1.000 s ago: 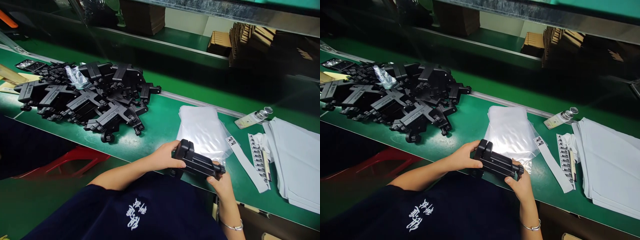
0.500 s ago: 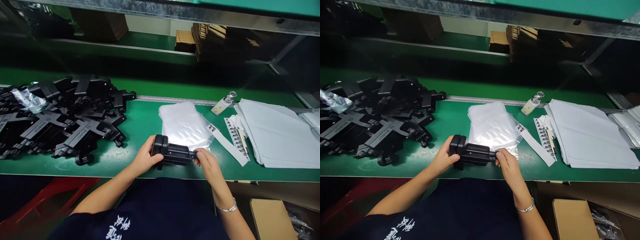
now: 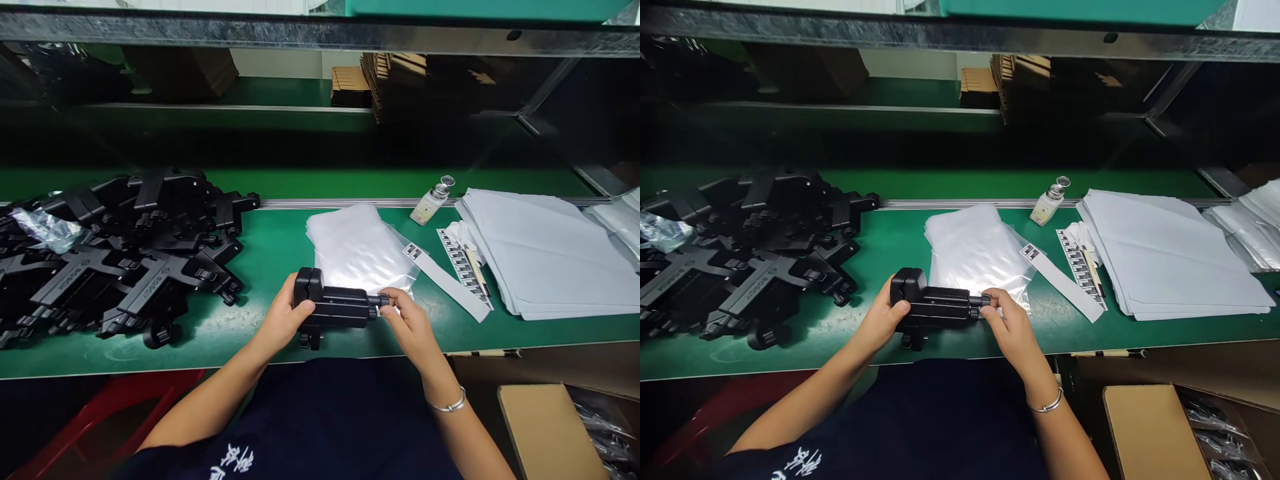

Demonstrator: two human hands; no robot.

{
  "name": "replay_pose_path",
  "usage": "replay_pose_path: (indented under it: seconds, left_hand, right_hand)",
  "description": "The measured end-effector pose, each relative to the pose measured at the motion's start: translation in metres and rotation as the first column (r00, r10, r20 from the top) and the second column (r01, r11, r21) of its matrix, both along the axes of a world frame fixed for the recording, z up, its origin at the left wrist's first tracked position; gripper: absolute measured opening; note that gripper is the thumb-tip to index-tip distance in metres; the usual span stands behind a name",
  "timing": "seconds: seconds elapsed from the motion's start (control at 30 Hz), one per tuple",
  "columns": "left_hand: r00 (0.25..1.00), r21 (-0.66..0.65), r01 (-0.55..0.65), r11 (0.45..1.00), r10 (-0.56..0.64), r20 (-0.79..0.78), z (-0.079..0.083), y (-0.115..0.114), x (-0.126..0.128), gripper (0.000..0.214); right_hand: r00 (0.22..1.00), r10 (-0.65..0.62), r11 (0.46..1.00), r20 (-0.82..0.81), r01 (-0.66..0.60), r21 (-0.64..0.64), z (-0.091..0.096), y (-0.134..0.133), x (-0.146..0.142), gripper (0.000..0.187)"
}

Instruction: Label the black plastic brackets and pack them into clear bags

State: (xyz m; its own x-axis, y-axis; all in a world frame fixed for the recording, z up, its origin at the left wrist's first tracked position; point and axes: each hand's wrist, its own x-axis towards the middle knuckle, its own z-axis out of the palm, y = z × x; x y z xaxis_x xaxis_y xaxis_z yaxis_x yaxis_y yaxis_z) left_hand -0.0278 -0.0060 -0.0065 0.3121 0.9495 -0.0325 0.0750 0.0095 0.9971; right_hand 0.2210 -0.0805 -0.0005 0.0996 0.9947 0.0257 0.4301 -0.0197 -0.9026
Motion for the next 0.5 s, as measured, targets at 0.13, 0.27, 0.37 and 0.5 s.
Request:
replay_pose_path:
  seconds: [0.13,0.27,0.37,0.5]
  left_hand:
    - [0.995,-0.168,-0.031,0.985,0.047,0.092,0.002,-0.001,0.010,0.066]
    - [0.989,-0.233,-0.072,0.970,0.099,0.107,-0.004,0.000,0.020,0.066]
    - [0.986,-0.265,-0.086,0.960,0.120,0.115,-0.008,0.003,0.025,0.067]
    - [0.983,-0.326,-0.076,0.942,0.126,0.136,-0.008,0.009,0.029,0.070]
  right_hand:
    - [0.969,-0.029,0.999,-0.244,0.022,-0.031,-0.012,0.004,-0.002,0.036]
    - [0.967,-0.079,0.988,-0.244,0.042,-0.151,-0.018,0.005,-0.006,0.034]
    - [0.935,-0.085,0.993,-0.345,0.052,-0.104,-0.018,0.005,-0.006,0.025]
    - [0.901,-0.055,0.997,-0.430,0.027,-0.073,-0.019,0.005,-0.004,0.026]
